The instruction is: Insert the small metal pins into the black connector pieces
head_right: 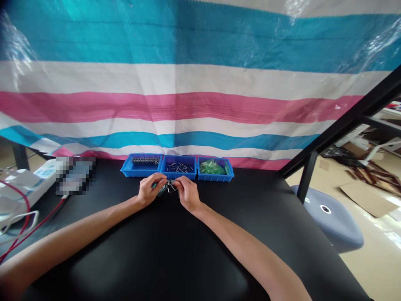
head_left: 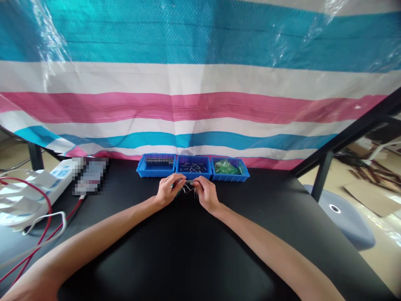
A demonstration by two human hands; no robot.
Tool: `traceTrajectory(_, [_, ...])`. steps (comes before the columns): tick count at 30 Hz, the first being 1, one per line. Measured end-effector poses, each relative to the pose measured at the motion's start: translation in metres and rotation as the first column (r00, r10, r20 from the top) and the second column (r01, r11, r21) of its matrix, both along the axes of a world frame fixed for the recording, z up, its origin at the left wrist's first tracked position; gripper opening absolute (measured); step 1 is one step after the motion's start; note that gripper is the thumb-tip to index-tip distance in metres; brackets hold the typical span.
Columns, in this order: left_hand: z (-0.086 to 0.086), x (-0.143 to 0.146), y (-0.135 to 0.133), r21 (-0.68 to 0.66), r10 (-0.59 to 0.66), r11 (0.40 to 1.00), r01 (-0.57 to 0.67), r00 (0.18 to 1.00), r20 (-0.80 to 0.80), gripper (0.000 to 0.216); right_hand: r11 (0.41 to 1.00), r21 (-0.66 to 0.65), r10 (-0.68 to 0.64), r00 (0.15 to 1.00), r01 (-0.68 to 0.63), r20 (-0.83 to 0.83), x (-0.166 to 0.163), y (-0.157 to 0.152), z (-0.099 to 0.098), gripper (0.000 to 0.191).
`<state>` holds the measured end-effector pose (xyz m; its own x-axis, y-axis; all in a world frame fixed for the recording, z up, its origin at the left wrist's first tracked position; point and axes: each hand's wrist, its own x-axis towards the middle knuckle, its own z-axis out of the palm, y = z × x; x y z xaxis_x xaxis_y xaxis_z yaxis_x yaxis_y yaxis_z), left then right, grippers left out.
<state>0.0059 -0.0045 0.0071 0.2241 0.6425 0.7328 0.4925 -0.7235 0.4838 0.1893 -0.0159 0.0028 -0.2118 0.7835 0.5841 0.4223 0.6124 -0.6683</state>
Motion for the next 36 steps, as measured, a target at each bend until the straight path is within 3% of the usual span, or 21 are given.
traceTrajectory(7, [0.002, 0.000, 0.002, 0.012, -0.122, 0.992, 0.123, 0.989, -0.081, 0.021, 0.999, -0.029, -0.040, 0.997, 0.042, 0.073, 0.001, 0.002, -0.003, 0.051])
traceTrajectory(15, [0.000, 0.002, 0.003, 0.076, -0.175, 0.979, 0.187, 0.974, -0.143, 0.019, 1.000, -0.019, -0.003, 0.996, 0.005, 0.092, 0.000, 0.001, -0.004, 0.055])
traceTrajectory(20, [0.004, 0.001, 0.001, -0.078, -0.207, 0.978, 0.194, 0.946, -0.249, 0.019, 0.998, -0.059, 0.033, 0.998, -0.030, 0.051, 0.001, 0.000, -0.001, 0.057])
traceTrajectory(24, [0.005, -0.001, 0.000, -0.132, -0.168, 0.981, 0.141, 0.961, -0.221, 0.022, 0.997, -0.067, 0.032, 0.999, -0.031, 0.025, 0.001, -0.004, 0.005, 0.044])
traceTrajectory(28, [0.002, -0.002, 0.001, -0.106, -0.119, 0.989, 0.105, 0.982, -0.144, 0.034, 0.996, -0.033, 0.086, 0.989, -0.082, 0.119, 0.000, -0.007, 0.008, 0.020])
traceTrajectory(36, [-0.003, -0.001, 0.005, -0.107, -0.183, 0.979, 0.171, 0.977, -0.113, 0.041, 0.991, 0.038, 0.120, 0.972, -0.130, 0.203, -0.003, -0.005, -0.001, 0.018])
